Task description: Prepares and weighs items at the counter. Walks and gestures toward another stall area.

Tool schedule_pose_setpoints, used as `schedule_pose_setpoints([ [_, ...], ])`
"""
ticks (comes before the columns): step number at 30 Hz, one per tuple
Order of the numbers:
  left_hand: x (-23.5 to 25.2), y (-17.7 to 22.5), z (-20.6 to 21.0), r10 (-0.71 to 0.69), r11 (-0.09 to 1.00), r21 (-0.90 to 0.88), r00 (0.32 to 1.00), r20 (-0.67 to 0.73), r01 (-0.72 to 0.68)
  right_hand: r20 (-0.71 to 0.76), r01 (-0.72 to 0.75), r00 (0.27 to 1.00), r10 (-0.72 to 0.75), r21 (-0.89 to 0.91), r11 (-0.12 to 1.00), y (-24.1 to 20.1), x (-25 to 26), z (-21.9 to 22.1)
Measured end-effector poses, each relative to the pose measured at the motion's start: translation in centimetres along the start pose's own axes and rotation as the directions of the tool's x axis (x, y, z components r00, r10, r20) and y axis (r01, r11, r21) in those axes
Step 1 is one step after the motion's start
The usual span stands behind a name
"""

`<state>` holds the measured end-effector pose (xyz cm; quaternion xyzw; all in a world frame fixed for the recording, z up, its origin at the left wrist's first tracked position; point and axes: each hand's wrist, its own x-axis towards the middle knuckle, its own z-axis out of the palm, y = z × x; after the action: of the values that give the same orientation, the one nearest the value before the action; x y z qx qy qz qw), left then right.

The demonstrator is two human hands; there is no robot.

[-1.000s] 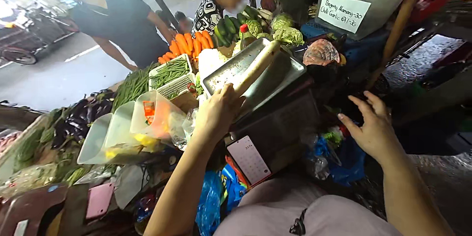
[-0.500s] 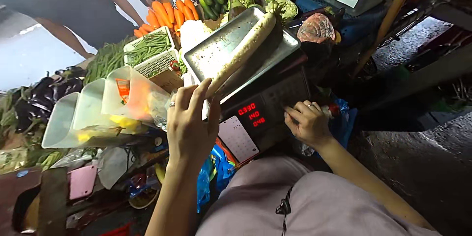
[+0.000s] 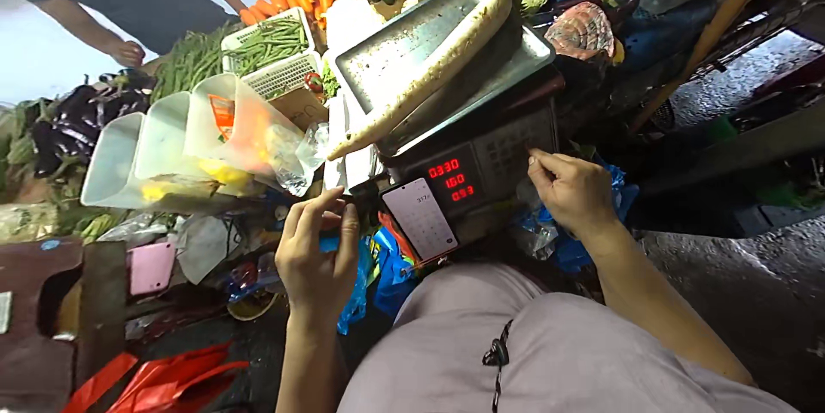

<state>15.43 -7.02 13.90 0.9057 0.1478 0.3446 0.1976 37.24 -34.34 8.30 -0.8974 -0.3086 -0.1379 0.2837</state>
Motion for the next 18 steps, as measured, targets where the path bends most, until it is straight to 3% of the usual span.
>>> schedule_pose_setpoints([
  [3,-0.9,-0.4,-0.3,-0.059,0.998,-0.007,0.998,0.005,0.059,0.015,0.037,0.999,-0.037,0.019,0.999,-0.5,-0.6,-0.3],
  [7,-2.3,-1.1,-1.6,-0.17,0.985,0.035,0.985,-0.011,0.17,-0.008,0.18,0.983,-0.183,0.219,0.959,-2.1,-3.7,0.8],
  [12,-5.1,-1.8,-4.3,-0.385,0.902,0.208,0.923,-0.014,0.379,0.06,0.402,0.87,-0.49,0.487,0.775,-4.1,-6.4,3.3],
  [14,-6.6,-2.2,-6.2,-0.575,0.782,0.329,0.817,0.054,0.529,0.073,0.456,0.803,-0.592,0.564,0.688,-4.7,-6.4,4.5],
  [16,-8.3,-2.3,-8.6,-0.781,0.597,0.446,0.61,0.132,0.667,0.067,0.501,0.733,-0.676,0.62,0.604,-5.5,-6.0,5.6],
  [18,-10.5,-2.2,-11.1,-0.906,0.408,0.51,0.403,0.126,0.757,0.046,0.54,0.655,-0.754,0.669,0.51,-6.8,-5.6,6.6],
])
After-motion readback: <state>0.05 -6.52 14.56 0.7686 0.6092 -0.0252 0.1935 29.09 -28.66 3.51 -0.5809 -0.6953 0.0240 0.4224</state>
